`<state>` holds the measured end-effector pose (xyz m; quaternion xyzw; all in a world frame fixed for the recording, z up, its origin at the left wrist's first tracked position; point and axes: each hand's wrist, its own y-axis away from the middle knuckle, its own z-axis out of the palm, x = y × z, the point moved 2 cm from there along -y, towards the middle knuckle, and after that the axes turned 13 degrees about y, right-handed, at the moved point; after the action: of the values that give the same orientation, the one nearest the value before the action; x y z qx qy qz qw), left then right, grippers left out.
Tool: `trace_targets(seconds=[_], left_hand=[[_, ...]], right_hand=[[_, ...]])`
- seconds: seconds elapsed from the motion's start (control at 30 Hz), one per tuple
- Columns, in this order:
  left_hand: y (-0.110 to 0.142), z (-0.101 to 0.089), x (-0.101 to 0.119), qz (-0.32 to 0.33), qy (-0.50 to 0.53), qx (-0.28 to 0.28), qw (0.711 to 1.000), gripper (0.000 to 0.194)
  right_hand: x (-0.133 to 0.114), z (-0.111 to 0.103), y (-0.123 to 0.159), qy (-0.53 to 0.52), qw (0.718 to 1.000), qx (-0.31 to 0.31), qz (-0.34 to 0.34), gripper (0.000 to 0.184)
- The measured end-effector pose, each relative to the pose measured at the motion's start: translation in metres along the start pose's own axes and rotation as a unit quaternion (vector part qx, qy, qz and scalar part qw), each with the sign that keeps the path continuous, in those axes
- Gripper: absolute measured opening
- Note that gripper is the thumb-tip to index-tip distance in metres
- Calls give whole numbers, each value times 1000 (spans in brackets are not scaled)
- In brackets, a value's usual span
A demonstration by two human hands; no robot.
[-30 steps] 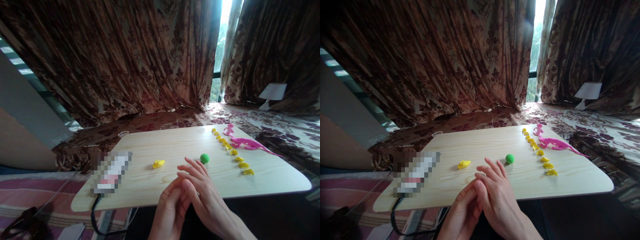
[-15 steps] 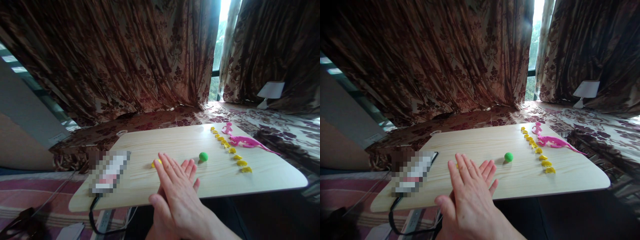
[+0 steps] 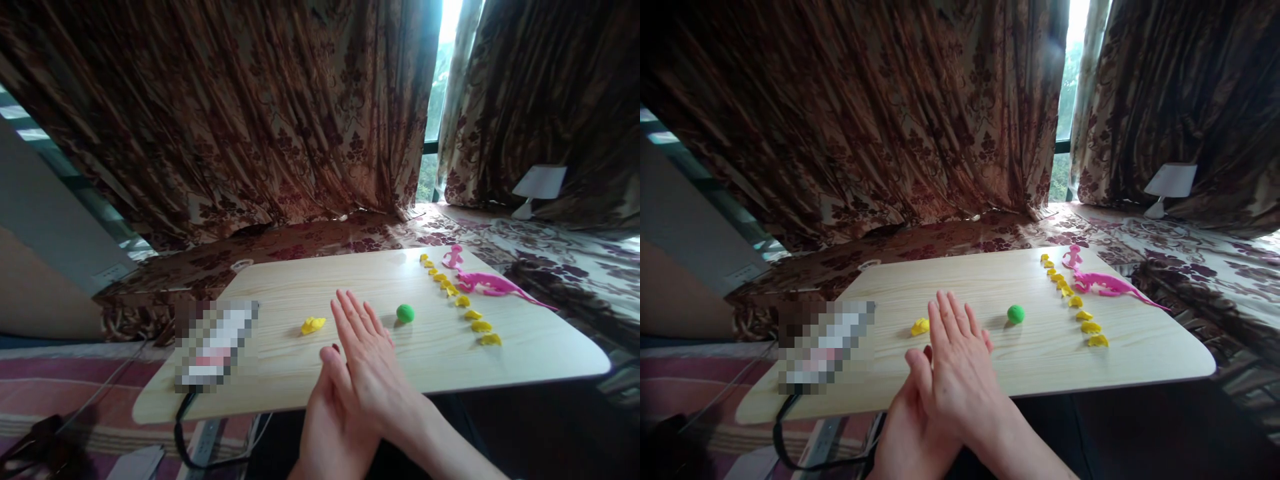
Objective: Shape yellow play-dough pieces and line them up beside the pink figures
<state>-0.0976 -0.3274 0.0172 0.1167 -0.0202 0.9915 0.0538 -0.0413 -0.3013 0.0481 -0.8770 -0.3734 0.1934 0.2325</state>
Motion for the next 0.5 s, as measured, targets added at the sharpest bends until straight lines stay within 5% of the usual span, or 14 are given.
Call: trace_targets(seconds=[0.2,0.4,0.5], left_hand=[[1,6,30,53,20,18,998,47],[3,-1,3,34,27,19,999,48],[3,10,20,-1,25,-1,1000,54]], right_hand=[[-17,5,23,-30,990,-31,-135,62],[-5,-1,0,-30,999,-38,-2,61],[-4,5,14,-22,997,-46,-58,58]])
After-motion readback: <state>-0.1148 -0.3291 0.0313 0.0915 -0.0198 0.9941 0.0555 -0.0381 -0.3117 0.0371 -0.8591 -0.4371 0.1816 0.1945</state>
